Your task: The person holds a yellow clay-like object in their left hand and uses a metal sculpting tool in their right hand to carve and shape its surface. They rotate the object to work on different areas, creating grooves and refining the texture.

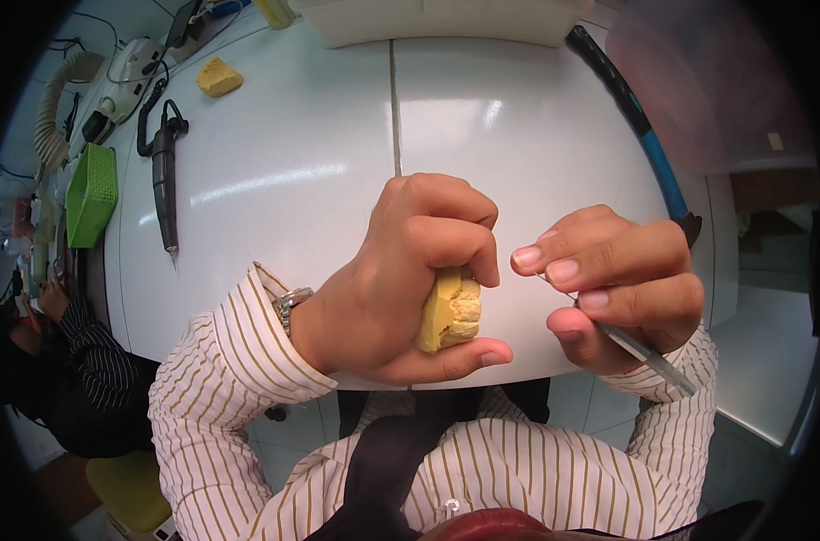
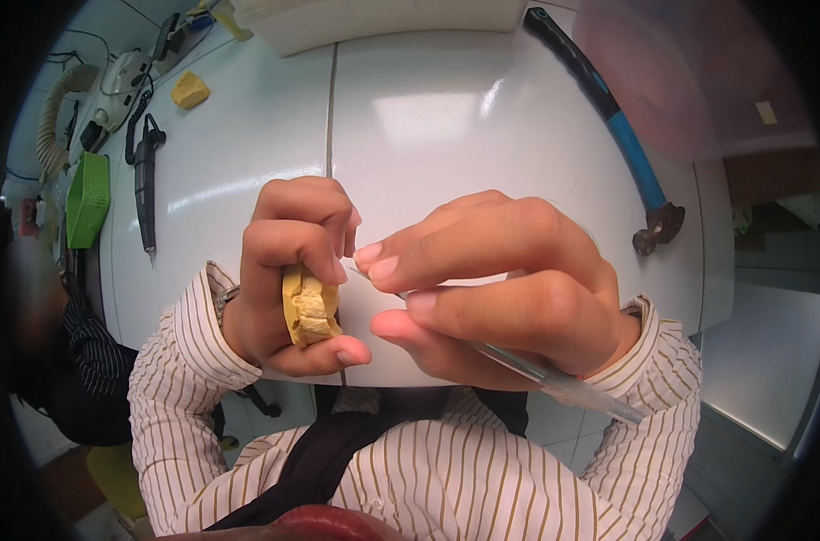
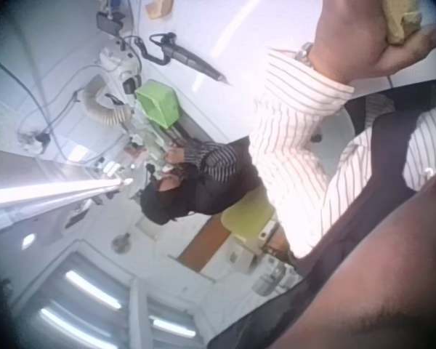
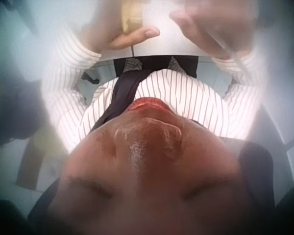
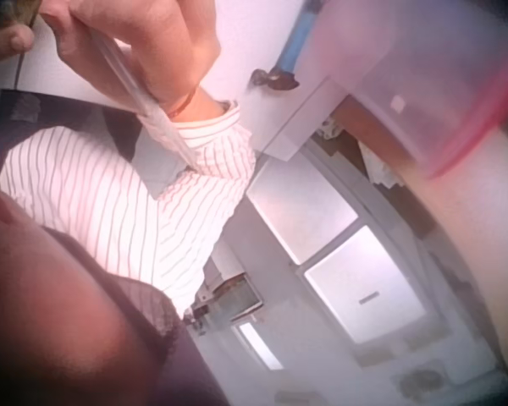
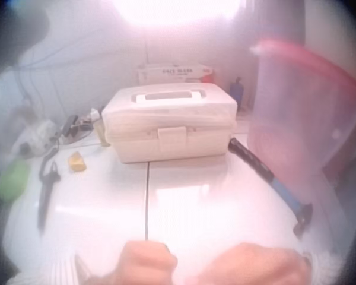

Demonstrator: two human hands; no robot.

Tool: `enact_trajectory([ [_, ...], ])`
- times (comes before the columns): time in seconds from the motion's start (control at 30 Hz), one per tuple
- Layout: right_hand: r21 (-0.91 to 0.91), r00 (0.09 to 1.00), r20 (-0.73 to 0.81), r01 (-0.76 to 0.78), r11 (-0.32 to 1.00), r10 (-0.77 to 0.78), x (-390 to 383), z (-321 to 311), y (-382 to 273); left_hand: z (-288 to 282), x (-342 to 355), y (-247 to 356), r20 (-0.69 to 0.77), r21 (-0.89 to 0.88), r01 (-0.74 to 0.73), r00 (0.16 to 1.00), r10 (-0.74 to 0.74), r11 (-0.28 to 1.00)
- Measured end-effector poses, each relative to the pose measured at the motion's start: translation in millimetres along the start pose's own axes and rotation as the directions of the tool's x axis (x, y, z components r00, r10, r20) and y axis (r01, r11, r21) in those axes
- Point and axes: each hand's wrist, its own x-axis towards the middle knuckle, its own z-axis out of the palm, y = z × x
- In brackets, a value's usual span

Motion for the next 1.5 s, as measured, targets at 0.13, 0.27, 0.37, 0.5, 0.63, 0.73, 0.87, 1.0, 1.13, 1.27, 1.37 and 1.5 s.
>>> enact_trajectory([
  [0.13,0.020,1.000,-0.017,0.011,1.000,-0.011,0.3,1.2,-1.7,-2.2,0.3,4.1,0.040,-0.003,-0.003,0.999,0.003,1.000],
  [0.27,0.036,0.999,-0.039,0.022,0.999,-0.021,-0.7,5.3,-0.9,-0.8,-0.1,2.0,0.030,0.004,-0.041,0.999,0.041,0.999],
  [0.37,0.044,0.998,-0.057,0.043,0.998,-0.041,-1.1,7.3,1.5,-4.5,4.2,1.7,0.072,0.072,-0.073,0.995,0.068,0.995],
  [0.5,0.041,0.996,-0.079,0.052,0.998,-0.048,-1.1,8.9,-1.1,-4.4,6.5,1.5,0.070,0.070,-0.082,0.995,0.077,0.994],
  [0.63,0.091,0.994,-0.094,0.058,0.994,-0.050,-3.7,11.2,-1.1,-2.7,6.5,1.7,0.061,0.068,-0.095,0.994,0.091,0.993],
  [0.73,0.095,0.998,-0.034,0.049,0.994,-0.046,0.0,10.0,-3.2,-3.2,4.2,0.3,0.069,0.075,-0.091,0.994,0.086,0.993],
  [0.87,-0.005,0.995,0.097,0.011,1.000,-0.011,2.8,2.4,-7.8,-5.1,4.1,-2.0,0.099,0.079,-0.069,0.993,0.061,0.994],
  [1.0,0.007,0.996,0.087,0.006,1.000,-0.007,1.1,5.5,-2.2,-4.2,4.3,-4.1,0.119,0.030,-0.030,0.993,0.027,0.999],
  [1.13,0.004,0.995,0.093,-0.033,0.999,0.032,0.9,6.3,-3.5,-1.4,1.3,-5.7,0.092,0.003,0.002,0.996,-0.002,1.000],
  [1.27,-0.005,0.986,0.133,-0.100,0.995,0.100,3.8,3.9,-6.4,-1.4,1.0,-8.5,0.095,0.051,-0.029,0.995,0.024,0.998],
  [1.37,-0.003,0.985,0.125,-0.123,0.992,0.122,4.4,4.7,-8.3,-1.5,1.6,-5.9,0.100,0.045,-0.003,0.995,-0.002,0.999],
  [1.5,-0.008,0.985,0.122,-0.124,0.992,0.124,4.5,4.5,-8.7,-1.2,2.3,-6.2,0.103,0.047,-0.006,0.995,0.002,0.999],
])
